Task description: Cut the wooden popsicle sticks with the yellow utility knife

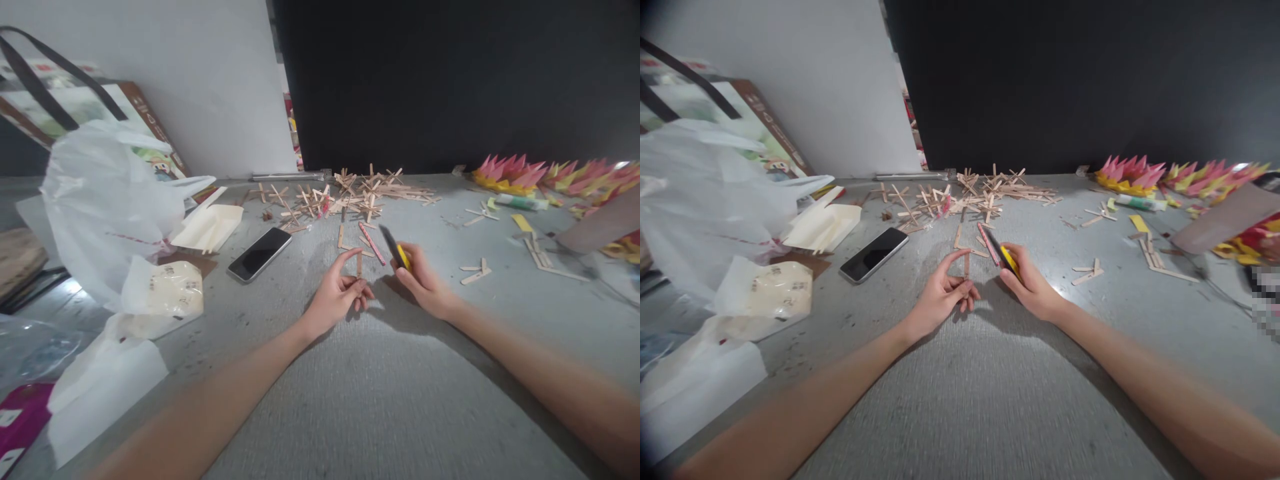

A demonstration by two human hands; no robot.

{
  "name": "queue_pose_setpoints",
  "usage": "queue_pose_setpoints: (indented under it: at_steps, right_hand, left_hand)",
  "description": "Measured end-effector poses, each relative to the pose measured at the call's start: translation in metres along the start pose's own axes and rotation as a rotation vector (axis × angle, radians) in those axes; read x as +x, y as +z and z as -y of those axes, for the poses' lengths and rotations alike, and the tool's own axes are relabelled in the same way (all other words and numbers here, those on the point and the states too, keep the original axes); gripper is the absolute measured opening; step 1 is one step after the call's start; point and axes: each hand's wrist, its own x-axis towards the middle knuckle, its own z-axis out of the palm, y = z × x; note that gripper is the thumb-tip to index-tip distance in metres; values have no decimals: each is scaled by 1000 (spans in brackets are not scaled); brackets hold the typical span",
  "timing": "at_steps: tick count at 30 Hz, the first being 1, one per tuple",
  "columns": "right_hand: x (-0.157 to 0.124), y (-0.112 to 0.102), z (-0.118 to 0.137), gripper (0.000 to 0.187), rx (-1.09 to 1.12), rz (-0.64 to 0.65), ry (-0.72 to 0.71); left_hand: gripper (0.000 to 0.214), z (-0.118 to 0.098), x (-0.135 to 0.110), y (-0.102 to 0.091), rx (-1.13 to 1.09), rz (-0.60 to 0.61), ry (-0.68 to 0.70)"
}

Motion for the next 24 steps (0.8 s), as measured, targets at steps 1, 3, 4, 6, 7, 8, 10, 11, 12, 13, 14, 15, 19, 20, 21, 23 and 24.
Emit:
queue_pose_setpoints:
  at_steps: [1,3,4,6,7,8,10,11,12,13,14,15,19,20,21,23,24]
  right_hand:
    - [0,-4,2,37,-100,54,-60]
    - [2,-11,4,30,-257,144,-177]
    - [3,-13,4,28,-314,170,-223]
    - [5,-14,5,26,-397,188,-271]
    - [5,-13,5,25,-427,190,-278]
    - [5,-12,5,23,-449,192,-277]
    - [5,-10,5,21,-474,192,-274]
    - [5,-9,4,20,-480,193,-277]
    - [4,-8,4,20,-483,197,-283]
    - [3,-8,4,21,-484,203,-295]
    - [3,-8,3,24,-487,208,-310]
    - [3,-8,3,27,-493,211,-323]
    - [1,-9,5,40,-517,204,-333]
    - [1,-9,6,42,-520,205,-328]
    - [1,-9,7,42,-524,202,-326]
    - [1,-8,8,41,-543,192,-332]
    - [1,-7,7,40,-554,184,-338]
  left_hand:
    - [83,0,0,0,-2,0,-3]
    - [84,0,0,0,-3,2,-7]
    - [84,0,-1,1,-1,4,-7]
    - [86,0,-1,1,10,11,-5]
    - [86,0,-1,1,19,17,-4]
    - [86,0,-1,2,28,24,-3]
    - [82,0,-1,2,41,41,-4]
    - [79,0,-2,2,42,48,-3]
    - [77,0,-2,2,42,52,-3]
    - [75,0,-2,2,42,56,-4]
    - [75,0,-2,2,41,56,0]
    - [75,1,-2,2,42,56,4]
    - [73,3,-1,2,53,42,11]
    - [72,3,-1,2,60,39,8]
    - [71,2,-2,3,67,39,5]
    - [69,2,-2,4,76,47,1]
    - [69,2,-2,4,79,50,-1]
